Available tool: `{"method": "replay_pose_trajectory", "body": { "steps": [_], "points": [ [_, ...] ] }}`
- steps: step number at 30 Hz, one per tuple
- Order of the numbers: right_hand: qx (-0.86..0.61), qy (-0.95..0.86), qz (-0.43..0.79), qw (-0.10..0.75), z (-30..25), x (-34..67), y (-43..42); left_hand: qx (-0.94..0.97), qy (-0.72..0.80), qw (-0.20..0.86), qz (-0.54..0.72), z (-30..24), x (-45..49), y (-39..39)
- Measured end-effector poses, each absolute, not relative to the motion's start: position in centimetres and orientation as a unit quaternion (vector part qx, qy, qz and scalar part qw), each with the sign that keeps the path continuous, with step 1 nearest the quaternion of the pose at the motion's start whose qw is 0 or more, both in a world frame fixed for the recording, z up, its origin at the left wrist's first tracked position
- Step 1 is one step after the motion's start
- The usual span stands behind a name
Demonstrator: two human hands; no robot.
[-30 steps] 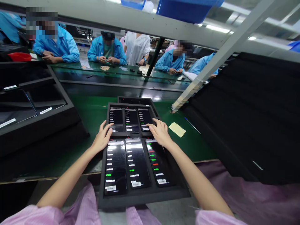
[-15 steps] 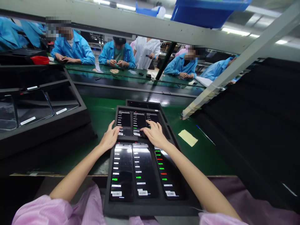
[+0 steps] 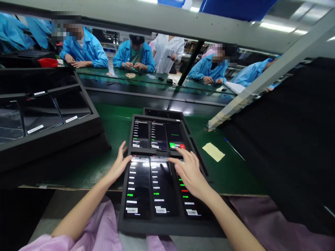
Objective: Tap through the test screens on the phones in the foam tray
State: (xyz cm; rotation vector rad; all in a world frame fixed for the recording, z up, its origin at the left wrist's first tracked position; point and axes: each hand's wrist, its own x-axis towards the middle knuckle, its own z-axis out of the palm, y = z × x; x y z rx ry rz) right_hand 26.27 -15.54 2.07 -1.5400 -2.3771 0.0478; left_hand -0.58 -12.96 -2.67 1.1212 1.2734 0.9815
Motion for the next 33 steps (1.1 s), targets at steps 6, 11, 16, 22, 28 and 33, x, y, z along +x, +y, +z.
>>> {"method": "replay_pose_trajectory", "body": {
  "steps": [6,11,16,22,28,33],
  "points": [
    [-0.536,-0.834,-0.002,0.132,0.5,26.4,-18.7,0.397,0.471,0.671,0.412,-4.8,-1.2,-20.0],
    [-0.513,-0.852,0.016,0.109,0.8,24.7,-19.4,0.393,0.463,0.678,0.413,-4.3,-0.6,-23.0],
    [-0.480,-0.870,0.040,0.106,0.9,23.0,-21.7,0.377,0.468,0.684,0.413,-3.2,-0.3,-22.9],
    [-0.483,-0.866,0.037,0.121,0.2,23.0,-23.2,0.405,0.466,0.675,0.404,-3.2,-0.8,-21.9],
    [-0.494,-0.858,0.031,0.139,-0.7,22.9,-24.8,0.453,0.452,0.670,0.377,-3.1,-1.0,-22.7],
    [-0.501,-0.850,0.018,0.161,-1.4,23.2,-26.1,0.452,0.458,0.668,0.375,-2.9,-0.9,-23.1]
  ]
}}
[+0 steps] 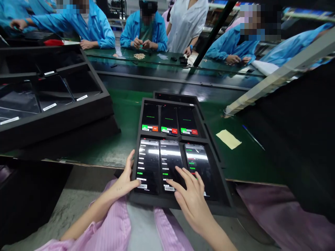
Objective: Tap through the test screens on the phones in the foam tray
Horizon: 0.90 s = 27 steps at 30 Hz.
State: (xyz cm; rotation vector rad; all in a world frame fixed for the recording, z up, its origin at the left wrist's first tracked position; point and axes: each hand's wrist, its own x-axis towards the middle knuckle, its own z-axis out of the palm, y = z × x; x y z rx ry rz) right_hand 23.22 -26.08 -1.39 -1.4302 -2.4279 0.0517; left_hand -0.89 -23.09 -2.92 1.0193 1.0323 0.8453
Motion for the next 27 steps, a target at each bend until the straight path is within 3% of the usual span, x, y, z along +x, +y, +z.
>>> {"method": "replay_pose_trajectory", "body": {
  "steps": [12,19,27],
  "points": [
    [-0.509,-0.846,-0.074,0.143,-1.2,23.9,-26.4,0.470,0.493,0.626,0.380,-3.1,-0.6,-23.0],
    [-0.579,-0.775,-0.132,0.216,-1.2,27.7,-26.8,0.436,0.496,0.641,0.390,-3.2,-0.6,-22.8],
    [-0.639,-0.737,-0.115,0.186,-1.1,28.6,-26.9,0.418,0.515,0.639,0.388,-2.8,-0.4,-22.7]
  ]
}}
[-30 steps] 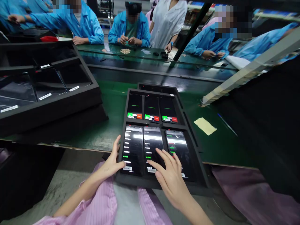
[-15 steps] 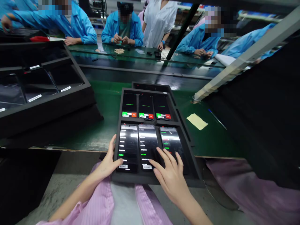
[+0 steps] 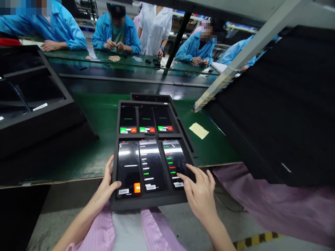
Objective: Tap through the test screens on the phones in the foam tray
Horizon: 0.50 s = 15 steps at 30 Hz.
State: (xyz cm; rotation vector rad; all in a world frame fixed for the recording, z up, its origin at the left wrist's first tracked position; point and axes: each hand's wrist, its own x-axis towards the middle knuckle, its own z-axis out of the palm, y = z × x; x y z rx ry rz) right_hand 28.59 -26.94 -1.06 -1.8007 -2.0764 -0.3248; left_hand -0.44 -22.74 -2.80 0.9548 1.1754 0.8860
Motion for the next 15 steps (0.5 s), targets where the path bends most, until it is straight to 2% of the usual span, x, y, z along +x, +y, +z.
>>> {"method": "replay_pose_trajectory", "body": {
  "steps": [6,15],
  "points": [
    [-0.656,-0.708,-0.127,0.226,-0.2,29.7,-26.7,0.394,0.518,0.654,0.387,-2.4,-0.4,-22.6],
    [-0.660,-0.713,-0.099,0.216,0.2,30.4,-24.5,0.402,0.521,0.621,0.425,-4.0,-0.6,-20.5]
  ]
}}
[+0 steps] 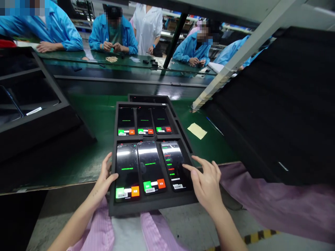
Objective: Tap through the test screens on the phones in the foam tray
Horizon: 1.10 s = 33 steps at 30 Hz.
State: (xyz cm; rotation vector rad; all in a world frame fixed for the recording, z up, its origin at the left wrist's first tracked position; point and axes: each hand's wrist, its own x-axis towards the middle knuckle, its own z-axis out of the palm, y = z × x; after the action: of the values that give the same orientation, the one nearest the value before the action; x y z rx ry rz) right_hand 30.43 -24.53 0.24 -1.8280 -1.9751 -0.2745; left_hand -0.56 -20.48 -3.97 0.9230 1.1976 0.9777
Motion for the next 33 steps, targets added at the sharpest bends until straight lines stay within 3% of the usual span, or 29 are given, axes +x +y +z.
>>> {"method": "replay_pose_trajectory", "body": {
  "steps": [3,9,15,20,28,33],
  "points": [
    [-0.663,-0.713,-0.066,0.218,0.0,31.3,-22.3,0.463,0.552,0.557,0.413,-4.0,-0.7,-18.6],
    [-0.648,-0.725,-0.006,0.234,0.1,32.9,-15.9,0.720,0.554,0.198,0.369,-2.4,-1.5,-13.4],
    [-0.624,-0.753,-0.015,0.210,0.7,30.8,-10.0,0.793,0.562,0.049,0.231,-0.7,-1.1,-8.5],
    [-0.609,-0.782,-0.018,0.132,0.9,29.1,-8.0,0.804,0.562,0.037,0.188,-0.4,-0.8,-7.2],
    [-0.521,-0.846,-0.031,0.110,1.9,24.4,-8.2,0.762,0.576,0.094,0.281,0.3,-0.7,-9.1],
    [-0.497,-0.865,-0.019,0.063,2.3,21.7,-8.7,0.676,0.596,0.227,0.369,-0.8,-1.2,-13.7]
  ]
}}
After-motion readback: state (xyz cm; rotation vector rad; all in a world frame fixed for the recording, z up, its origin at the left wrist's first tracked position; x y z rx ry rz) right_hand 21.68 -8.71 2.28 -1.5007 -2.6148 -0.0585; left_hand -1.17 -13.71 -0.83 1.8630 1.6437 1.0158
